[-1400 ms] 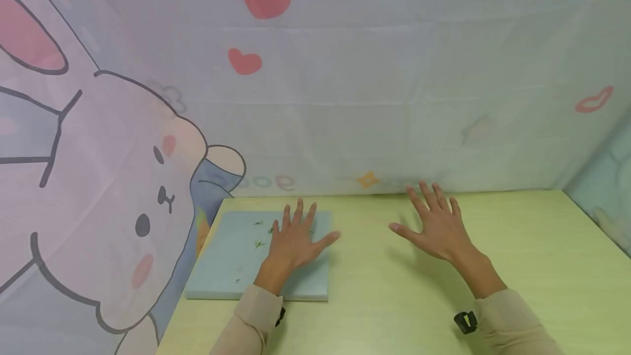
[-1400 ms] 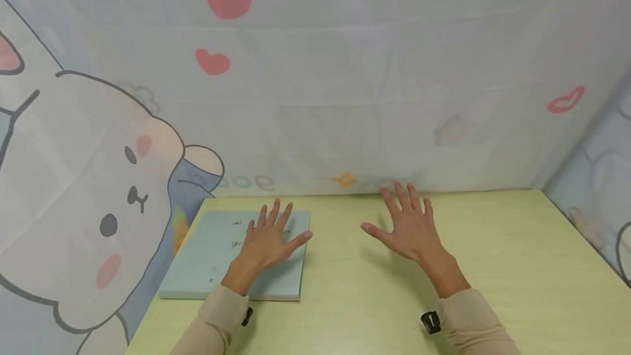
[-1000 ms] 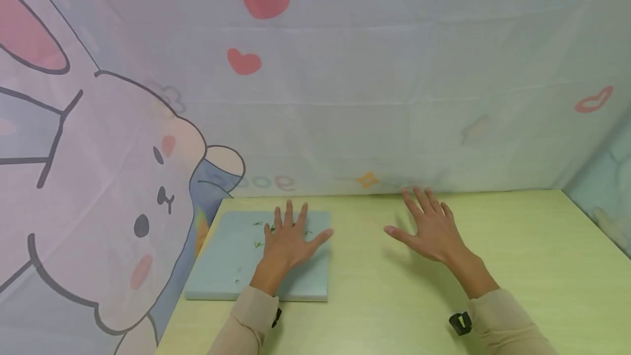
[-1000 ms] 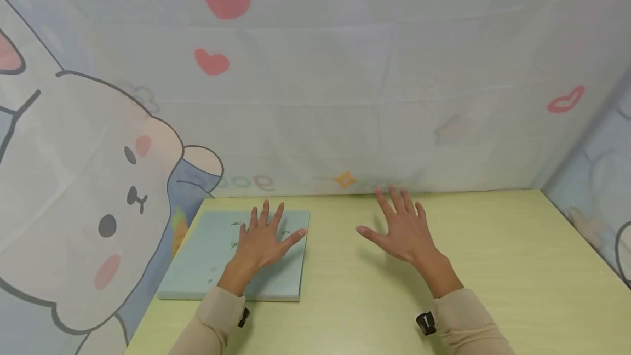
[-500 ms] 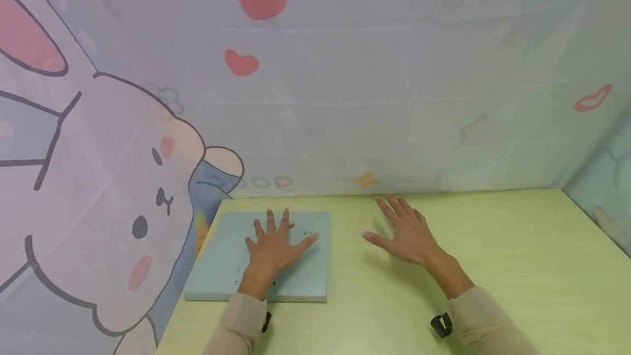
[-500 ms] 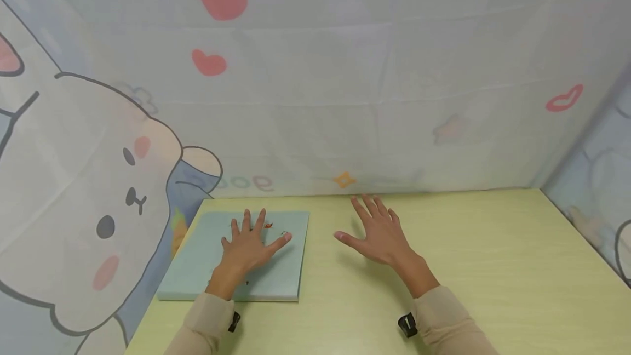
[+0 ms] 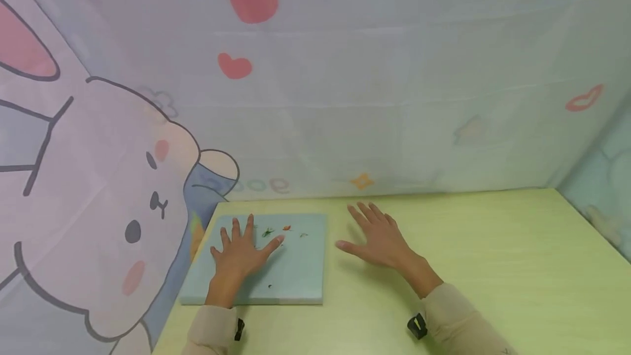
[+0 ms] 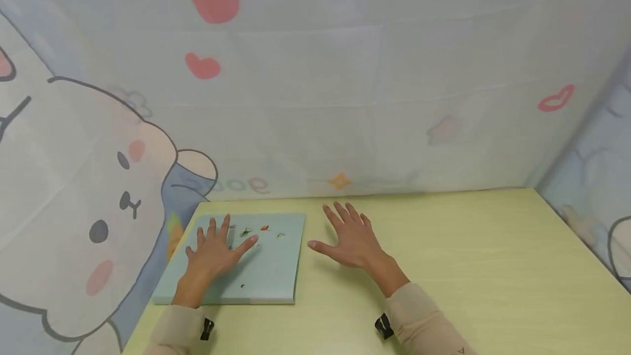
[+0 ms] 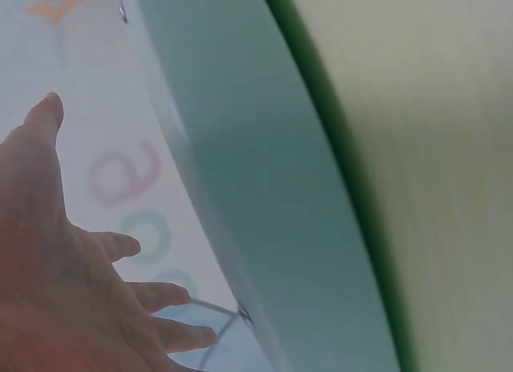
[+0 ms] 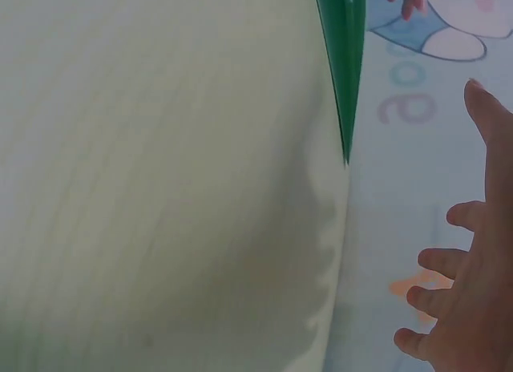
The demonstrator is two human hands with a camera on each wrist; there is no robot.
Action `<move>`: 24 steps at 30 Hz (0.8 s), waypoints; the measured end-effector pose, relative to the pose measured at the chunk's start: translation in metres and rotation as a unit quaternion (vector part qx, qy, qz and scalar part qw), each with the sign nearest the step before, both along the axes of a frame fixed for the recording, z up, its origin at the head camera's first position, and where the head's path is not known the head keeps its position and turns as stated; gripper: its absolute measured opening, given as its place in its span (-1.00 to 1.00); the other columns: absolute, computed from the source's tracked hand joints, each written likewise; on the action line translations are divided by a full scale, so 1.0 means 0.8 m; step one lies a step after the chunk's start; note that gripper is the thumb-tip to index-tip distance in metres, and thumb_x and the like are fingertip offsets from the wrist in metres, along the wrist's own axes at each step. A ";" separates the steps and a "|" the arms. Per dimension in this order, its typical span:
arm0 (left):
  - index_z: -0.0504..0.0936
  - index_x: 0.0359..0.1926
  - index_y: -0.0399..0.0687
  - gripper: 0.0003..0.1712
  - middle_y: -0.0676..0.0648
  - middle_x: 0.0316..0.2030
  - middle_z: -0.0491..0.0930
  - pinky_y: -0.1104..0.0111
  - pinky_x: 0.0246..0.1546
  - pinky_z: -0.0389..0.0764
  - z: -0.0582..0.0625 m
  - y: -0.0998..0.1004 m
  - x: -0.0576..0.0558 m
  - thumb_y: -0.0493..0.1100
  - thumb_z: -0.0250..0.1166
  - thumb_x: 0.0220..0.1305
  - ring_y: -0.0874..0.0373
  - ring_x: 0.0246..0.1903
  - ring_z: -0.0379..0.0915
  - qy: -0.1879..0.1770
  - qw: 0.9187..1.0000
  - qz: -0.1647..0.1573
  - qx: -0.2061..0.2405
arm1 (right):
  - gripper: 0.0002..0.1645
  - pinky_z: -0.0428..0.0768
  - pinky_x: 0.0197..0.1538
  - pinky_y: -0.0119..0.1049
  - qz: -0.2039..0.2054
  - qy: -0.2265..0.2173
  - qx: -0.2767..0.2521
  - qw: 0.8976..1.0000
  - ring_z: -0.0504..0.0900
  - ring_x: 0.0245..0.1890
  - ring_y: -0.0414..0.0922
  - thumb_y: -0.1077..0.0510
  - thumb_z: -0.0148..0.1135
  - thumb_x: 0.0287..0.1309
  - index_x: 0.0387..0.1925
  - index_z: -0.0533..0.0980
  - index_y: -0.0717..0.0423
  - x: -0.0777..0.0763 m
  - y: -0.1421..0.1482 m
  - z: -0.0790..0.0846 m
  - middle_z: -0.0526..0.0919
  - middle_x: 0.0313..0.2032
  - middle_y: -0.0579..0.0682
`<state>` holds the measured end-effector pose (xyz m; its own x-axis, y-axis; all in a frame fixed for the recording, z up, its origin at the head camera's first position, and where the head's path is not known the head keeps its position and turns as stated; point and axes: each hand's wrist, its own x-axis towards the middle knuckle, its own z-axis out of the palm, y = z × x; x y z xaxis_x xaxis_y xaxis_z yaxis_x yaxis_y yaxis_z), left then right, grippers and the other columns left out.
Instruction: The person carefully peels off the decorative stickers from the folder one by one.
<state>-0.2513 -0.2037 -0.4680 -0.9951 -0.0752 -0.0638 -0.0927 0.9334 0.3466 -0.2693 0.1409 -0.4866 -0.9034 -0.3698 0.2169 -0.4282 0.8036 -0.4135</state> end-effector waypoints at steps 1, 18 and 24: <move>-0.19 0.74 0.02 0.38 -0.44 0.65 -0.28 -0.64 0.31 -0.22 -0.001 -0.005 0.001 0.76 0.00 0.24 -0.56 0.58 -0.49 -0.001 1.000 0.005 0.001 | 0.20 0.04 0.53 0.38 0.005 -0.001 0.002 1.000 -0.02 0.66 0.23 -0.61 0.13 0.28 0.70 0.11 -0.07 -0.001 -0.005 -0.002 0.13 0.65 0.15; -0.07 0.71 -0.12 0.49 -0.55 0.61 -0.28 -0.73 0.18 -0.09 -0.006 -0.018 0.013 0.74 0.21 0.11 -0.73 0.51 -0.41 -0.053 0.997 0.059 -0.007 | 0.22 0.08 0.52 0.39 0.071 -0.011 0.091 0.993 0.01 0.65 0.25 -0.67 0.05 0.26 0.69 0.12 -0.08 -0.003 -0.066 -0.008 0.12 0.65 0.13; -0.03 0.70 -0.16 0.50 -0.57 0.60 -0.25 -0.74 0.18 -0.17 -0.013 -0.017 0.013 0.75 0.20 0.10 -0.75 0.50 -0.44 -0.076 0.995 0.059 -0.014 | 0.23 0.12 0.50 0.41 0.113 -0.040 0.097 0.988 0.02 0.64 0.29 -0.68 0.04 0.26 0.68 0.16 -0.03 0.003 -0.082 -0.011 0.11 0.64 0.19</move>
